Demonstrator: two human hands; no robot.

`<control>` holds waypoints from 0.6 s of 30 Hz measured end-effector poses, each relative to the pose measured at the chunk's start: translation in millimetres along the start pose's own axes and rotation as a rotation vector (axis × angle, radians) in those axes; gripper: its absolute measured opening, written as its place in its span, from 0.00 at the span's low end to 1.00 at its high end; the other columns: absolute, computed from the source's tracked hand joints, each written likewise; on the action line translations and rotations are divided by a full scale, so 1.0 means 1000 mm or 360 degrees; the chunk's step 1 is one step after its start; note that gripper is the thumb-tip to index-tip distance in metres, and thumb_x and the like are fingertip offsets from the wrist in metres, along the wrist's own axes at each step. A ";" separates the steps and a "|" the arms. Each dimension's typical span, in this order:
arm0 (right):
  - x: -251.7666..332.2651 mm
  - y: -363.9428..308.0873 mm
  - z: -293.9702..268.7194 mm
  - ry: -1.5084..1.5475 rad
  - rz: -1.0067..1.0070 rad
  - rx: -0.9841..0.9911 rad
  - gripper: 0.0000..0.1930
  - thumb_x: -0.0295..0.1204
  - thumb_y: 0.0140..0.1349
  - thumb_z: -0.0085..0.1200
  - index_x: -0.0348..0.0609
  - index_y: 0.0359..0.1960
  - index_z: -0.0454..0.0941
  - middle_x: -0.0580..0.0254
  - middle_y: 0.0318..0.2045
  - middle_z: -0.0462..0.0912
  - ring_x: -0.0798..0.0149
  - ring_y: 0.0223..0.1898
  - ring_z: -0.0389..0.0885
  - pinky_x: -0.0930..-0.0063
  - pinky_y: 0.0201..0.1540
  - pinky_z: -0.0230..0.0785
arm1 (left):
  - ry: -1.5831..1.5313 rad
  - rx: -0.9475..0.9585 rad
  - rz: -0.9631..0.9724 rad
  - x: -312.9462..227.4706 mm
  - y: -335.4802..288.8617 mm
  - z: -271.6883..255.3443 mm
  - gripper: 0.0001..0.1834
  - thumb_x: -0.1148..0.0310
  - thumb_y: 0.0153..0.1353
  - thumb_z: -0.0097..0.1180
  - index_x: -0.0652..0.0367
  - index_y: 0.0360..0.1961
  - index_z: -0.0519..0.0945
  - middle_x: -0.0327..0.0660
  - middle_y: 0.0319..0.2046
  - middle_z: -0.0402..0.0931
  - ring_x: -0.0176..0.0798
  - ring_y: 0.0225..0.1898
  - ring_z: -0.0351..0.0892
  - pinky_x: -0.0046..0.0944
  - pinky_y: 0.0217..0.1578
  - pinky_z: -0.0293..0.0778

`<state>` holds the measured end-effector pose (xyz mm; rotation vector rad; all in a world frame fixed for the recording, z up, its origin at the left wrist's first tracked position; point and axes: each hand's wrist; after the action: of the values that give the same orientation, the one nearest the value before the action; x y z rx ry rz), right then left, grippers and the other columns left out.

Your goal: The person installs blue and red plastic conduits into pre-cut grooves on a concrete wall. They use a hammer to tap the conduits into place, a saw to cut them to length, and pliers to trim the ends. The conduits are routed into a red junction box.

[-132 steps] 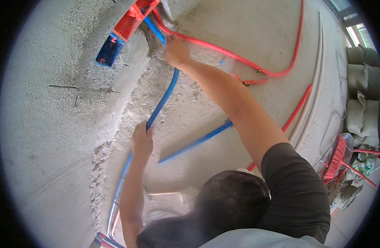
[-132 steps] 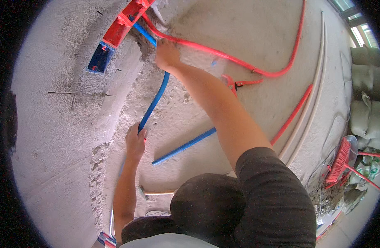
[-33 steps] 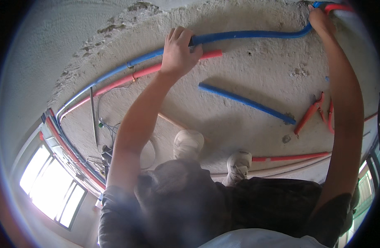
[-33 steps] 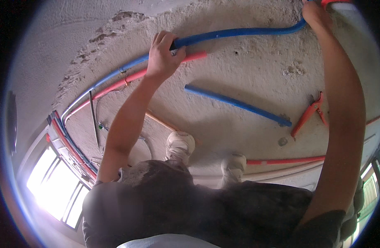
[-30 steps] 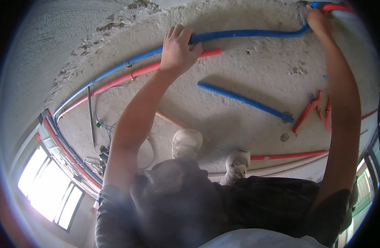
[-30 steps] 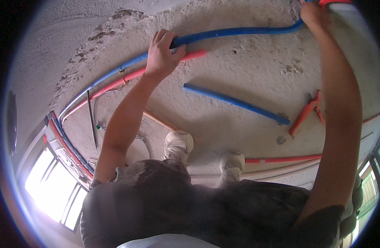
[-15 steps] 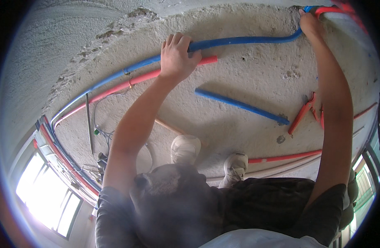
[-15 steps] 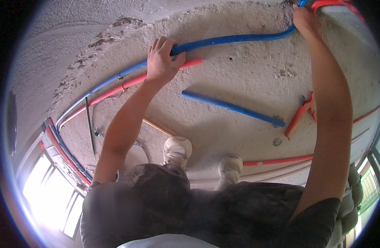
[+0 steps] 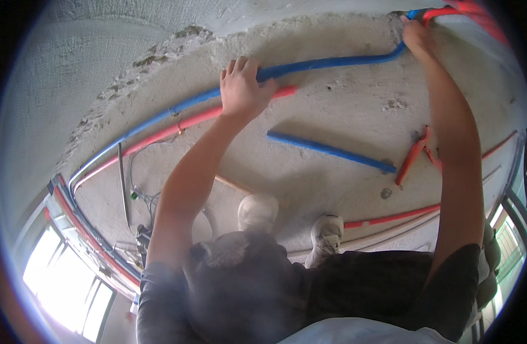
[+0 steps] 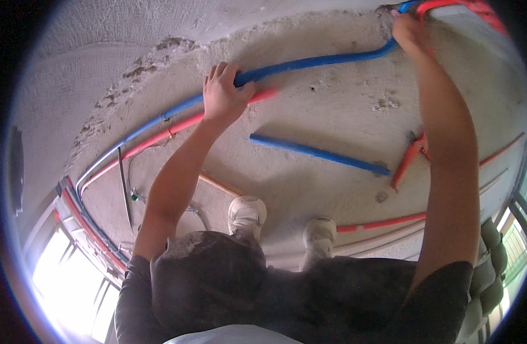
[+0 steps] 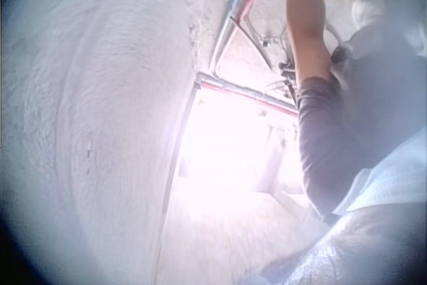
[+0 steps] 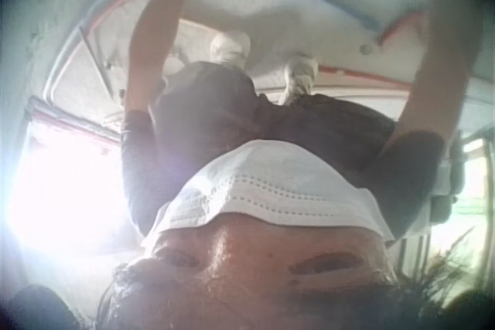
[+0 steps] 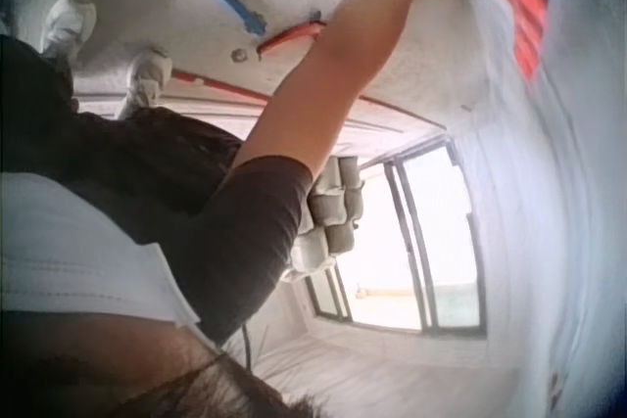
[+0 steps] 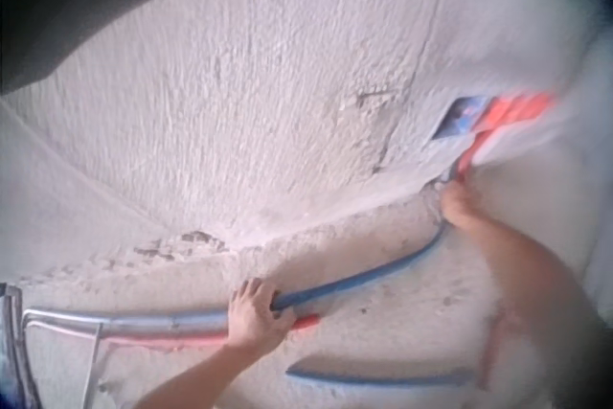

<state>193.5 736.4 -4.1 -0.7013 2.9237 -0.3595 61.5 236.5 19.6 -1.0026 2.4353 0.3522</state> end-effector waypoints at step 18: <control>-0.181 -0.345 0.022 0.0041 0.0224 0.0467 0.71 0.63 0.45 0.78 0.44 0.83 0.44 0.41 0.82 0.48 0.34 0.83 0.40 0.30 0.80 0.40 | 0.0038 0.0063 0.0352 0.012 -0.009 -0.010 0.20 0.62 0.62 0.67 0.62 0.50 0.78 0.53 0.43 0.80 0.58 0.49 0.79 0.54 0.52 0.75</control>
<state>507.2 516.5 72.1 -0.4497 2.8342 -0.7654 57.4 219.4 21.4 -0.7260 2.5707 0.3664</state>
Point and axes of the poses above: each hand's wrist, its own y-axis towards the middle knuckle, its own z-axis out of the palm, x = y × z
